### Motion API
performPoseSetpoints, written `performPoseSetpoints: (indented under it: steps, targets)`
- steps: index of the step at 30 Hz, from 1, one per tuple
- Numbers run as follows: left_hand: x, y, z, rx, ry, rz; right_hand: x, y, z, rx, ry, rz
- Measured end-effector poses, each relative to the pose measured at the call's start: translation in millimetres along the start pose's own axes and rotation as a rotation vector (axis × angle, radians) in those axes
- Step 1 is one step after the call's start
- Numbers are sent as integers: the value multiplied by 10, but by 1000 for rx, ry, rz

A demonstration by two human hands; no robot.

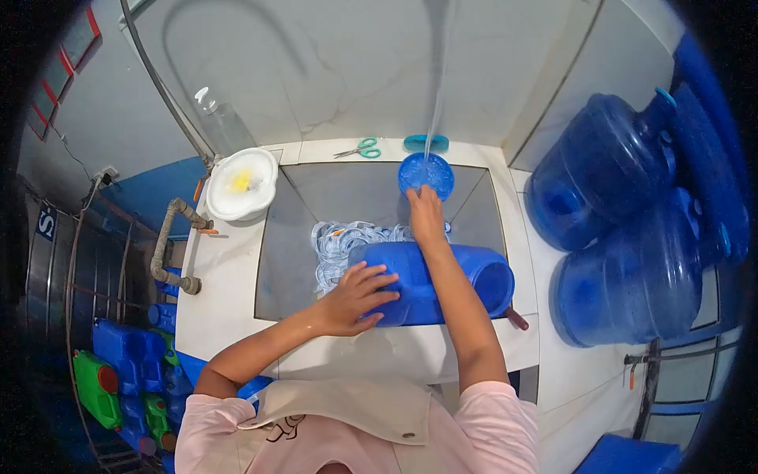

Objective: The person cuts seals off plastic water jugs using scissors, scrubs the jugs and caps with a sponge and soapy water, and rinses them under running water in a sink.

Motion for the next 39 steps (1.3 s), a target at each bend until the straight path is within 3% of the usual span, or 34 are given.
performPoseSetpoints:
  steps: [3,4,5,7,8,10,12,15,18,20,21,23,26,27,29,30,32,36,38,39]
  targets:
    - [-66,-225,-378,-276,192,-70,4,20,-17,27,3,2]
    - [-33,-413,-242,-262,-47,-159,23,33,-31,-6,11,2]
    - [-73,-528,-291,-267,-42,-157,24,35,-48,-39,15,0]
    - [-151,-362,107,-44,-700,-9,37,46,-58,-39,16,-23]
    - [-127,-106,-40,-121,-743,198,72,48,-58,-35,16,-33]
    - [100,-70,-979,-193,-97,125,103,27,-44,-39,-9,-40]
    - [-155,-308,-2254,-147,423,504,127,25,-65,-38,-36,-48]
    - [-1202,-1942,-3894,-88,811,63,157,10,-119,-58,-55,-72]
    - [-1827,-2746,-4301,-7,1088,-328,190,-29,-48,-76,-79,-135]
    - [-2004,-3047,-4403,85,989,-510,192,-65,-111,-44,-108,-164]
    - [-2048,-3089,-4443,74,984,-512,201,-79,-103,-52,-113,-169]
    - [-2292,-3085,-4540,-53,1196,-418,198,-127,-101,-48,-121,-199]
    - [-2696,-3628,-4827,-8,1150,-573,204,-131,-118,-68,-101,-182]
    - [-2649,-3505,-4784,-5,1146,-565,213,-120,-137,-71,-97,-175]
    - [-2289,-3155,-4453,155,813,-712,228,-84,-177,-64,-85,-175]
    - [-2211,-3092,-4326,160,810,-703,218,-66,-186,-68,-80,-166]
    - [-2391,-2864,-4263,-14,1314,-357,202,-104,-158,-70,-103,-182]
    - [-2536,-3157,-4338,-114,1497,-288,171,-120,-104,-56,-60,-162]
    - [-2195,-3106,-4384,-67,1067,-457,166,-108,-121,-28,-59,-145]
    - [-2084,-2930,-4370,-56,1066,-465,172,-73,-131,-16,-48,-127]
Point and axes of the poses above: each hand's wrist, its own x-axis towards the middle knuckle, its own y-axis out of the back of the hand, z = x × y, the point moved 8 cm from there along x, towards the middle knuckle, and after that the axes turned 3 degrees about -y, right-handed, at the moved point
